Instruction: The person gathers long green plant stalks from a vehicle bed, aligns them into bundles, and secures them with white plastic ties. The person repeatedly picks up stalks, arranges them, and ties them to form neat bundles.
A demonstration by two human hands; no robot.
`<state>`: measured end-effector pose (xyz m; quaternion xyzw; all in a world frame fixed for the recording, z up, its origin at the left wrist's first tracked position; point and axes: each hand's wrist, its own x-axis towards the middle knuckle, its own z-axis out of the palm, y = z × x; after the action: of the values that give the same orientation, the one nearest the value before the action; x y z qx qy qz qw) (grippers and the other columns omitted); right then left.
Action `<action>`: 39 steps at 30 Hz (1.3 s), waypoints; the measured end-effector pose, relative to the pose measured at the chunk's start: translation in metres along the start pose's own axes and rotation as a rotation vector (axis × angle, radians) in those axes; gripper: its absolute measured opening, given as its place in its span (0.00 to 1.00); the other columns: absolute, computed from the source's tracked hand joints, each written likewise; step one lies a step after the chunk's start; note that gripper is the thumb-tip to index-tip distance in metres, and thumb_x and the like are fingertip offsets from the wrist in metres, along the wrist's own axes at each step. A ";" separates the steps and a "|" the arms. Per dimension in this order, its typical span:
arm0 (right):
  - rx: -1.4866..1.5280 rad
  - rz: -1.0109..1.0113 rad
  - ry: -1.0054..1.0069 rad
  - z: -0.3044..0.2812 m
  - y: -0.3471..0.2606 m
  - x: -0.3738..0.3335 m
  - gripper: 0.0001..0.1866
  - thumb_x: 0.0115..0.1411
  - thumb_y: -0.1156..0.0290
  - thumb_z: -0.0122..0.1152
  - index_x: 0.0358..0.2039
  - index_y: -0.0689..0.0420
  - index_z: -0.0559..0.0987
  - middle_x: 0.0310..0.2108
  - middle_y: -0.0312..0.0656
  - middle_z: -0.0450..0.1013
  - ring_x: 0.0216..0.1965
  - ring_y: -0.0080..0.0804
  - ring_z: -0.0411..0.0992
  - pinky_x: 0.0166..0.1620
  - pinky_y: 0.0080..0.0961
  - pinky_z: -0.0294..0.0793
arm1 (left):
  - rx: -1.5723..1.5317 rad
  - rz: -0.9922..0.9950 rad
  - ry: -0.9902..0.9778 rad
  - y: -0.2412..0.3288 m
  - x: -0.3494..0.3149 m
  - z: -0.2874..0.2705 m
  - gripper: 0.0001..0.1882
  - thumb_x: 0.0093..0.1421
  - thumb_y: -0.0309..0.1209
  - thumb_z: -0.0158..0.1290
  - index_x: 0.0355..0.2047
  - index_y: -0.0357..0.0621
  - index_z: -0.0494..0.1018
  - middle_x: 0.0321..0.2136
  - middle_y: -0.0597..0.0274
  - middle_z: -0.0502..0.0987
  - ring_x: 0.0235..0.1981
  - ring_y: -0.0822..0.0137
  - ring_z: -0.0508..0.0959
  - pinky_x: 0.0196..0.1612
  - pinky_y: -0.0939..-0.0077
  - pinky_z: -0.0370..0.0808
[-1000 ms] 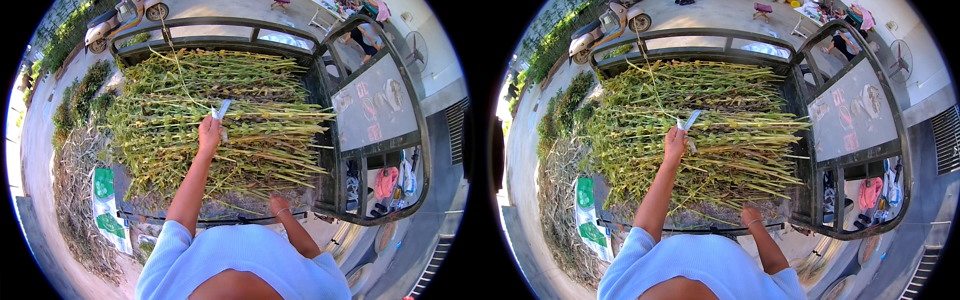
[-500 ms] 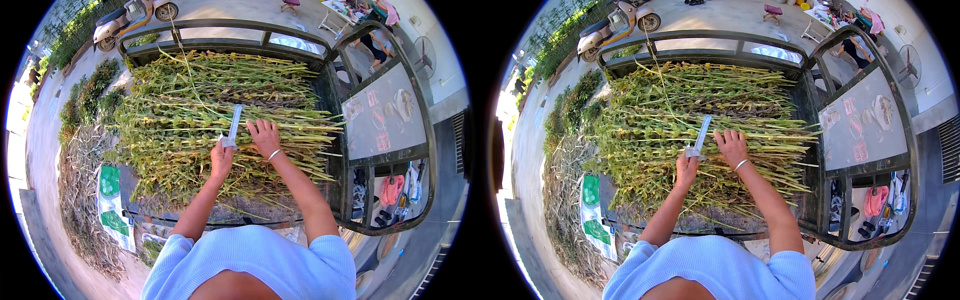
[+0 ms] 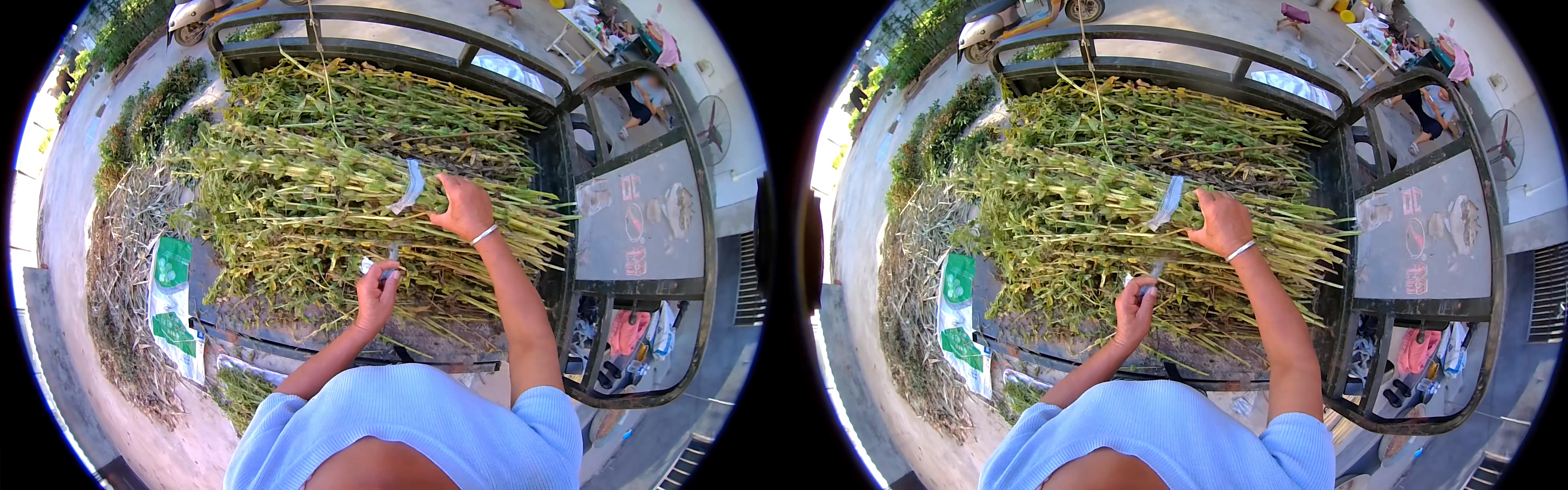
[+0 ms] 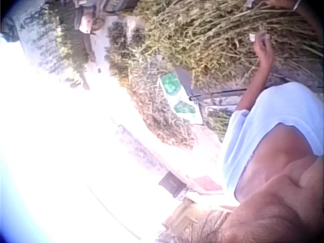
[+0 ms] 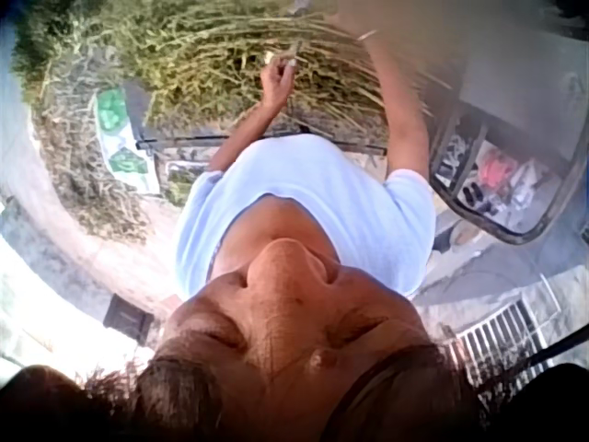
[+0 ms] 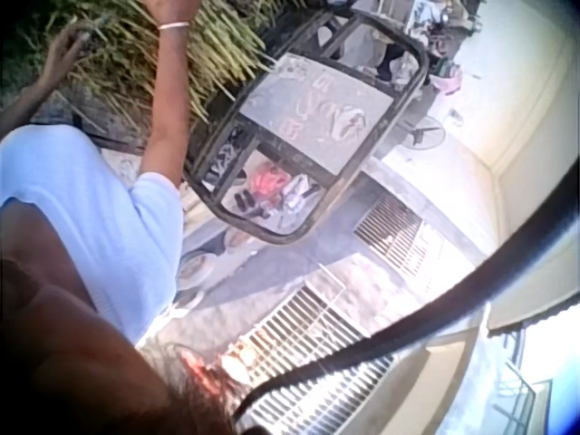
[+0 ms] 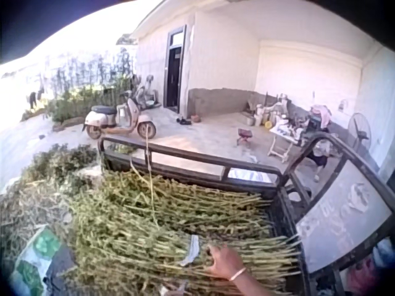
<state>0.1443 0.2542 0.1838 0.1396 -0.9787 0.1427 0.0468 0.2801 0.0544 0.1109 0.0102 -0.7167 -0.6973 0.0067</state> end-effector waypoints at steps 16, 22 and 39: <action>0.095 -0.002 -0.009 -0.008 0.001 0.014 0.39 0.37 0.54 0.75 0.49 0.60 0.73 0.43 0.51 0.75 0.42 0.47 0.74 0.45 0.38 0.73 | -0.061 -0.048 -0.041 0.007 0.016 0.009 0.05 0.61 0.25 0.52 0.37 0.39 0.73 0.18 0.74 0.67 0.19 0.82 0.62 0.21 0.85 0.61; -0.277 -0.141 -0.079 0.048 -0.001 -0.025 0.42 0.42 0.60 0.74 0.55 0.58 0.63 0.40 0.43 0.66 0.44 0.42 0.65 0.47 0.37 0.67 | 0.011 -0.071 -0.095 0.020 0.018 0.008 0.04 0.61 0.25 0.53 0.34 0.38 0.74 0.17 0.72 0.69 0.18 0.82 0.64 0.21 0.84 0.62; 0.076 -0.247 -0.018 0.048 -0.037 -0.010 0.12 0.44 0.67 0.68 0.32 0.51 0.79 0.36 0.39 0.66 0.40 0.38 0.66 0.36 0.34 0.65 | 1.492 0.160 -0.421 0.035 0.055 -0.053 0.10 0.53 0.38 0.57 0.29 0.45 0.77 0.22 0.60 0.77 0.24 0.58 0.79 0.25 0.66 0.76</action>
<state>0.1616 0.2086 0.1461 0.2622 -0.9483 0.1717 0.0501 0.2260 0.0008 0.1467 -0.1723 -0.9810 -0.0153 -0.0877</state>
